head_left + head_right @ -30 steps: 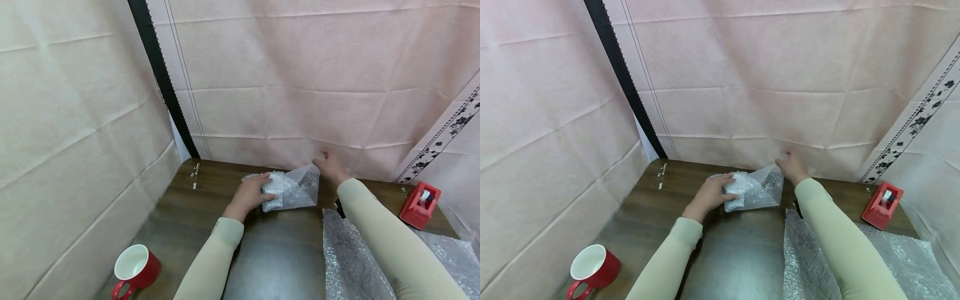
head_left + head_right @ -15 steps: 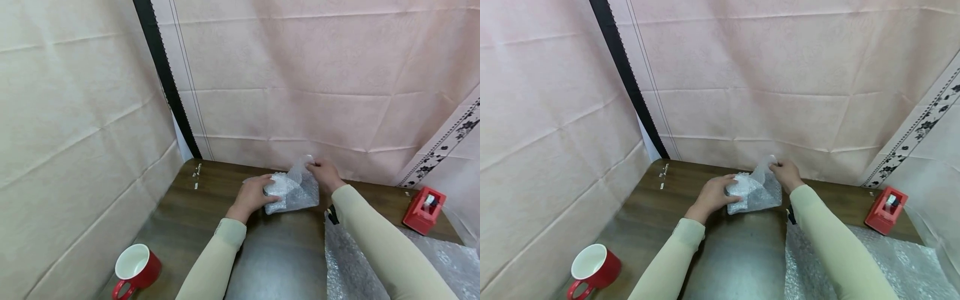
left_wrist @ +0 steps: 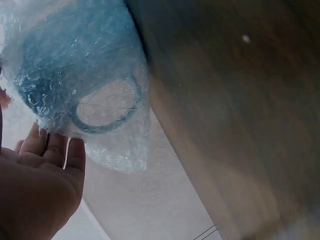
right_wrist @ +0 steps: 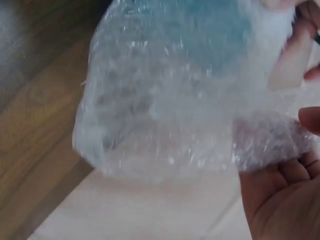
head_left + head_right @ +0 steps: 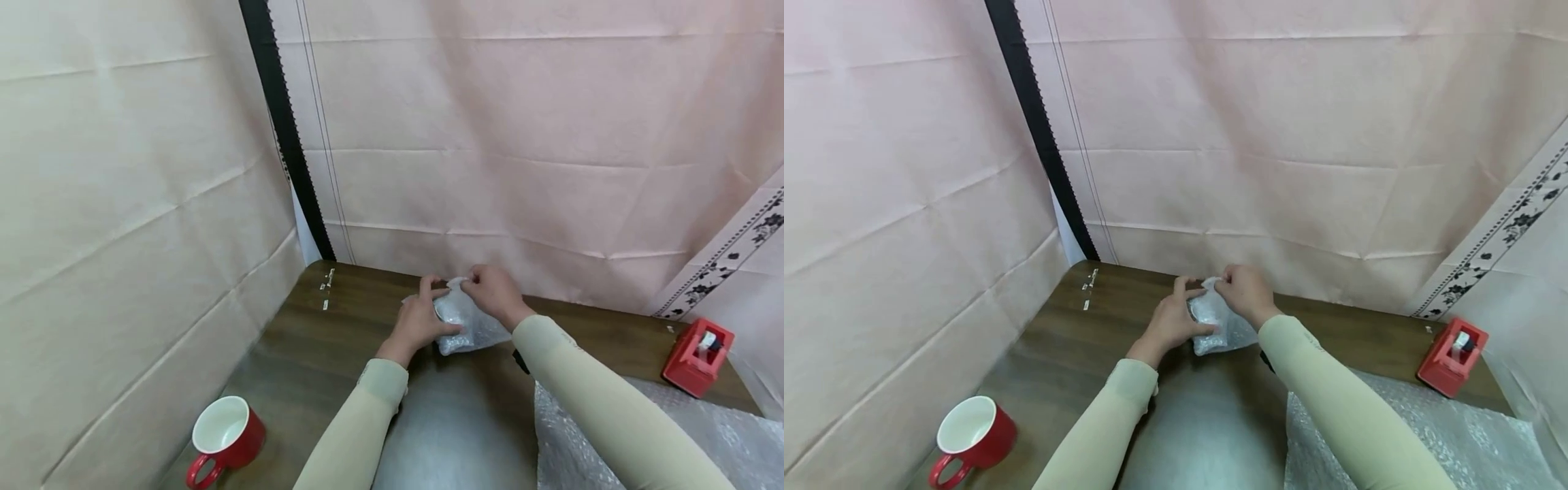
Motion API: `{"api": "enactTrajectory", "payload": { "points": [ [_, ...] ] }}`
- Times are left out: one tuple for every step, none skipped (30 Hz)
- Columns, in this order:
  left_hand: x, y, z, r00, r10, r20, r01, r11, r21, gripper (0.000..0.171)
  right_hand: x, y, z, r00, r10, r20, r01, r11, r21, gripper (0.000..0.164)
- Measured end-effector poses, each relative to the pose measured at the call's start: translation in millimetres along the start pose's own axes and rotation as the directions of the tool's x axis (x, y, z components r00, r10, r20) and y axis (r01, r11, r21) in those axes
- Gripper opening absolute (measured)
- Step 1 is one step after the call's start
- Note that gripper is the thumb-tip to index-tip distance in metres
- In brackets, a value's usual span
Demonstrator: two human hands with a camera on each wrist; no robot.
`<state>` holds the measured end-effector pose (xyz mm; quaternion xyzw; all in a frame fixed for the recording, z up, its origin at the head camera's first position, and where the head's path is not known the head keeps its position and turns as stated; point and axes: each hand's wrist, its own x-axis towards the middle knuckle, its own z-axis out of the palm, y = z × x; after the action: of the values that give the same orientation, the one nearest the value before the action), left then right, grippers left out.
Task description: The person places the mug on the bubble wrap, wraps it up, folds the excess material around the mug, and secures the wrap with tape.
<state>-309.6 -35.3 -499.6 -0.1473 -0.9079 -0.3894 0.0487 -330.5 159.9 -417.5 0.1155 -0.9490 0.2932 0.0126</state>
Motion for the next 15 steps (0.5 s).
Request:
{"api": "enactTrajectory", "payload": {
  "points": [
    [-1.3,0.2,1.5,1.000,-0.014,0.003,0.014,1.000,-0.021,0.109,-3,-1,5,1.000,-0.005,0.002,0.005,0.999,-0.031,0.032],
    [-2.3,0.3,2.7,1.000,-0.024,0.002,0.024,0.999,-0.028,0.112,-5,-2,9,1.000,-0.019,0.004,0.019,0.998,-0.061,0.034],
    [-2.9,0.3,3.6,1.000,-0.029,-0.002,0.029,0.999,-0.034,0.113,-8,-3,12,0.999,-0.032,0.001,0.032,0.996,-0.085,0.034],
    [-3.4,0.3,4.0,0.999,-0.033,-0.009,0.033,0.999,-0.035,0.115,-10,-4,16,0.999,-0.047,-0.006,0.046,0.993,-0.107,0.032],
    [-3.6,0.3,4.1,0.999,-0.033,-0.017,0.033,0.999,-0.040,0.115,-12,-6,18,0.998,-0.059,-0.011,0.058,0.991,-0.123,0.031],
    [-3.7,0.3,4.2,0.999,-0.030,-0.023,0.029,0.999,-0.041,0.116,-13,-7,21,0.998,-0.068,-0.011,0.066,0.989,-0.134,0.029],
    [-3.8,0.1,4.2,0.999,-0.024,-0.026,0.023,0.999,-0.042,0.116,-14,-8,23,0.997,-0.076,-0.012,0.073,0.986,-0.152,0.027],
    [-3.7,-0.7,4.6,1.000,-0.014,-0.028,0.013,0.999,-0.033,0.113,-15,-9,24,0.996,-0.083,-0.008,0.081,0.984,-0.161,0.025],
    [-3.8,-1.3,4.9,1.000,-0.003,-0.030,0.003,1.000,-0.020,0.110,-16,-10,26,0.996,-0.089,0.000,0.087,0.982,-0.166,0.024],
    [-3.7,-2.4,5.5,0.999,0.011,-0.033,-0.011,1.000,-0.007,0.106,-17,-11,27,0.995,-0.099,0.009,0.099,0.980,-0.174,0.022],
    [-3.5,-3.5,6.0,0.999,0.026,-0.036,-0.026,1.000,0.008,0.101,-18,-11,27,0.994,-0.110,0.024,0.112,0.977,-0.180,0.023],
    [-3.2,-4.8,6.6,0.998,0.041,-0.041,-0.039,0.999,0.031,0.095,-18,-11,28,0.992,-0.122,0.045,0.128,0.974,-0.187,0.025],
    [-2.9,-6.1,7.0,0.997,0.056,-0.048,-0.053,0.997,0.058,0.087,-19,-10,28,0.988,-0.138,0.071,0.150,0.970,-0.192,0.026],
    [-2.5,-7.3,7.3,0.996,0.070,-0.056,-0.065,0.995,0.081,0.079,-20,-10,28,0.984,-0.150,0.101,0.167,0.966,-0.195,0.029],
    [-2.4,-8.4,7.2,0.994,0.082,-0.066,-0.075,0.992,0.100,0.072,-20,-10,28,0.977,-0.167,0.130,0.191,0.962,-0.198,0.032]
  ]
}}
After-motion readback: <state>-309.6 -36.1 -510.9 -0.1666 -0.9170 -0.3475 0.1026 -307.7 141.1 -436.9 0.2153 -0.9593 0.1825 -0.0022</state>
